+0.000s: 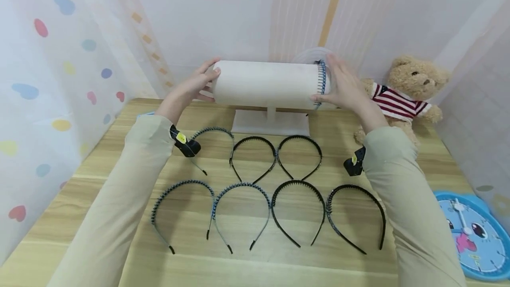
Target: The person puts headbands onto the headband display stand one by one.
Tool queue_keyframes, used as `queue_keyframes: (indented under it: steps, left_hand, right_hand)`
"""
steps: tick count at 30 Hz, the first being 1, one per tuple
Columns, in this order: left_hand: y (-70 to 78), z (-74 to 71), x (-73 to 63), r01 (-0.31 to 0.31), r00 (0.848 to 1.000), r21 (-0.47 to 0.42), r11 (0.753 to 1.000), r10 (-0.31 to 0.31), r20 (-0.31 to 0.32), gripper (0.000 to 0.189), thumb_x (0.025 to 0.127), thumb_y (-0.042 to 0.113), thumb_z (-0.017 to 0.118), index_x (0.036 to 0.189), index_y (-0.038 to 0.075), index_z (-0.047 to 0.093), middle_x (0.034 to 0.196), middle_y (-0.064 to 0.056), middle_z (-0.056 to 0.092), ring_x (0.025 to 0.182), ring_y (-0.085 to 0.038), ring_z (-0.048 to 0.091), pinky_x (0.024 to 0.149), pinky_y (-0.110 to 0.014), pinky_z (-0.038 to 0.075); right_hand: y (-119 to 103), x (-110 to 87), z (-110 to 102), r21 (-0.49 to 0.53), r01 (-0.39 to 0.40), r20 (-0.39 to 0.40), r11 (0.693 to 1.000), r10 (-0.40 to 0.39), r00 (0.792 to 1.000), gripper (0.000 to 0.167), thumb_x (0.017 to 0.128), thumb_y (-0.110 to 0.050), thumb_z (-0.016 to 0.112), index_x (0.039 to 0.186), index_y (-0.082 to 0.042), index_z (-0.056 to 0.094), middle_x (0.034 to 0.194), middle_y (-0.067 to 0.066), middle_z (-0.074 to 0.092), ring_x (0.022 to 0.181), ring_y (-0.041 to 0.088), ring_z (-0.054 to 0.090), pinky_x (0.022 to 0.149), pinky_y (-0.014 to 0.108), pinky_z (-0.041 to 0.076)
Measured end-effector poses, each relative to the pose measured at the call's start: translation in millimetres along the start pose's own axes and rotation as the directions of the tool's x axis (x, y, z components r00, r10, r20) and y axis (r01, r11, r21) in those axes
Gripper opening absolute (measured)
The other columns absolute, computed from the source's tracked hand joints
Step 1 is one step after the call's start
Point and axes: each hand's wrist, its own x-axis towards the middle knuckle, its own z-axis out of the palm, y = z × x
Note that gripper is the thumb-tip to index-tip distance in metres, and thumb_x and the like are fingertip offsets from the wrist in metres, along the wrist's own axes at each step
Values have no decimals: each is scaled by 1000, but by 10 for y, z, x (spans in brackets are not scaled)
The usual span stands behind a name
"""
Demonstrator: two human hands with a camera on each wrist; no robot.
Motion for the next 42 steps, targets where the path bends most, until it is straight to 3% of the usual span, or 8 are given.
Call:
queue_keyframes:
  steps: [4,11,16,20,23,28,35,42]
  left_hand:
    - [19,-10,2,21,999,-35,999,-20,28,54,96,42,37,143,44,11,147,-11,27,118,-36,48,93,-47,46]
    - [25,-12,-9,23,999,-29,999,-22,36,55,96,42,35,144,44,9,148,-12,27,119,-36,47,95,-47,46]
    - [3,-85,4,13,999,-64,998,-11,30,55,96,43,35,143,45,7,151,-9,19,128,-35,38,101,-51,38]
    - [-41,-124,34,7,998,-186,982,6,68,55,95,42,37,142,48,7,154,-5,11,134,-35,28,105,-56,30]
    - [-89,-127,58,4,996,-256,967,19,86,55,95,42,38,142,48,9,153,-8,11,134,-38,28,104,-59,29]
    - [-136,-96,103,-11,997,-285,959,32,72,54,95,41,38,142,46,12,152,-11,14,133,-39,27,102,-62,29]
    - [-150,-24,143,-15,997,-295,955,37,70,52,96,41,37,141,46,13,152,-11,13,133,-39,27,101,-62,31]
    - [-151,34,173,-20,997,-298,954,40,61,51,96,41,36,142,46,13,151,-12,16,132,-40,29,99,-61,33]
  right_hand:
    - [32,27,-88,-31,95,112,995,-91,990,96,78,-39,70,146,-3,12,151,21,14,137,41,15,112,54,14]
    - [-15,50,-184,-10,118,194,993,-114,974,98,74,-27,76,145,1,13,149,25,14,136,43,15,112,54,15]
    - [-114,144,-205,-50,148,185,988,-137,973,96,73,-23,77,144,2,17,148,24,19,134,44,20,111,53,17]
    - [-182,218,-180,-107,155,206,982,-130,970,97,73,-27,76,144,3,17,148,24,19,136,42,20,112,52,16]
    - [-228,275,-135,-143,161,221,976,-127,967,98,73,-31,76,144,2,17,148,24,20,136,40,20,112,51,16]
    - [-328,387,-55,-147,166,216,975,-132,968,99,71,-31,78,143,2,20,147,24,25,135,39,24,112,50,18]
    - [-455,483,42,-44,60,232,997,-48,972,108,68,-36,80,146,-3,12,149,20,22,133,45,22,112,53,15]
    - [-564,574,196,-20,166,170,986,-160,972,100,67,-31,81,142,0,23,143,23,33,130,40,33,112,49,19]
